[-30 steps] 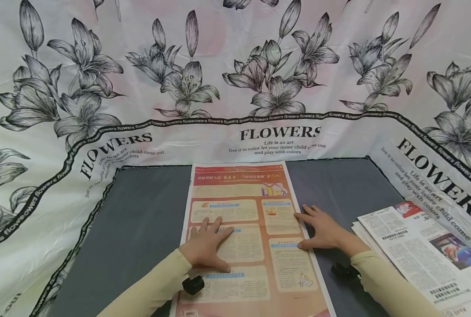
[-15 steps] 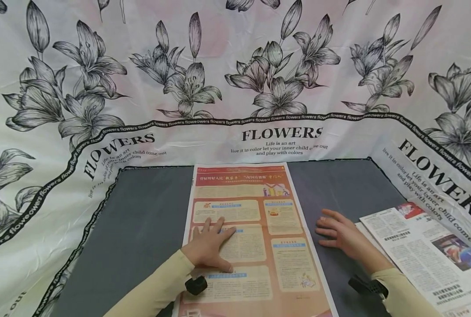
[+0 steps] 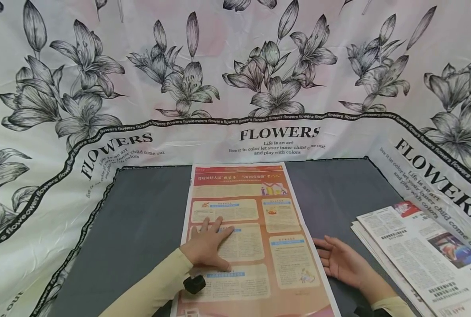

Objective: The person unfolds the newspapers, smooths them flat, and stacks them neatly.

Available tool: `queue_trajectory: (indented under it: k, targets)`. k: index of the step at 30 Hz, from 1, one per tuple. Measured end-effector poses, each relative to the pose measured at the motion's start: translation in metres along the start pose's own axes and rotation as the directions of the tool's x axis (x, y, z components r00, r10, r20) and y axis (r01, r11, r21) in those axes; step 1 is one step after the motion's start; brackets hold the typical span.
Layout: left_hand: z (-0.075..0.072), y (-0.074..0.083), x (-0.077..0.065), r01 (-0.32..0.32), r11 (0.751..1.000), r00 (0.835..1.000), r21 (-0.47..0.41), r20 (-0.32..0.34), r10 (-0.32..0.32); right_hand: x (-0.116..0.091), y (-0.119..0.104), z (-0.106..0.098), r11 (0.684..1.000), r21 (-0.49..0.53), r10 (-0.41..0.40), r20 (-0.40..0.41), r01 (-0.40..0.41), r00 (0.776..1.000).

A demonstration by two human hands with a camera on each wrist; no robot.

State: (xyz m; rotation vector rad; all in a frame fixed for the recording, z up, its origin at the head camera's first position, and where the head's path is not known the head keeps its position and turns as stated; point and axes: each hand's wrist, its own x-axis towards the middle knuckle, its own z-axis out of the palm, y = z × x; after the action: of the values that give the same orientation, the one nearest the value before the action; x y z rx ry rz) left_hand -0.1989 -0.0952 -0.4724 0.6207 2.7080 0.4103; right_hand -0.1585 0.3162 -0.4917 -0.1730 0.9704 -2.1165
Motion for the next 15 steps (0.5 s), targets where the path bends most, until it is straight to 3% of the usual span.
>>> queue_trajectory:
  k: [2, 5, 8, 11, 15]
  targets:
    - [-0.003, 0.005, 0.000, -0.007, 1.000, 1.000, -0.006, -0.013, 0.007, -0.001, 0.005, 0.000, 0.999, 0.041, 0.033, 0.070, -0.035, 0.997]
    - [-0.010, 0.030, 0.002, -0.062, 0.998, 0.997, 0.010, -0.046, 0.063, -0.003, 0.010, 0.002, 0.998, 0.043, 0.032, 0.072, -0.036, 0.997]
    - [-0.009, 0.074, 0.007, -0.194, 0.979, 0.978, 0.068, -0.061, 0.198, -0.004, 0.011, 0.003, 0.999, 0.033, 0.034, 0.051, -0.036, 0.998]
    - [0.000, 0.120, 0.011, -0.326, 0.932, 0.943, 0.160, -0.019, 0.333, -0.005, 0.013, 0.004, 0.999, 0.033, 0.039, 0.059, -0.041, 0.997]
    - [0.018, 0.165, 0.012, -0.390, 0.895, 0.919, 0.216, 0.042, 0.391, -0.005, 0.017, 0.005, 0.997, 0.051, 0.049, 0.111, -0.054, 0.993]
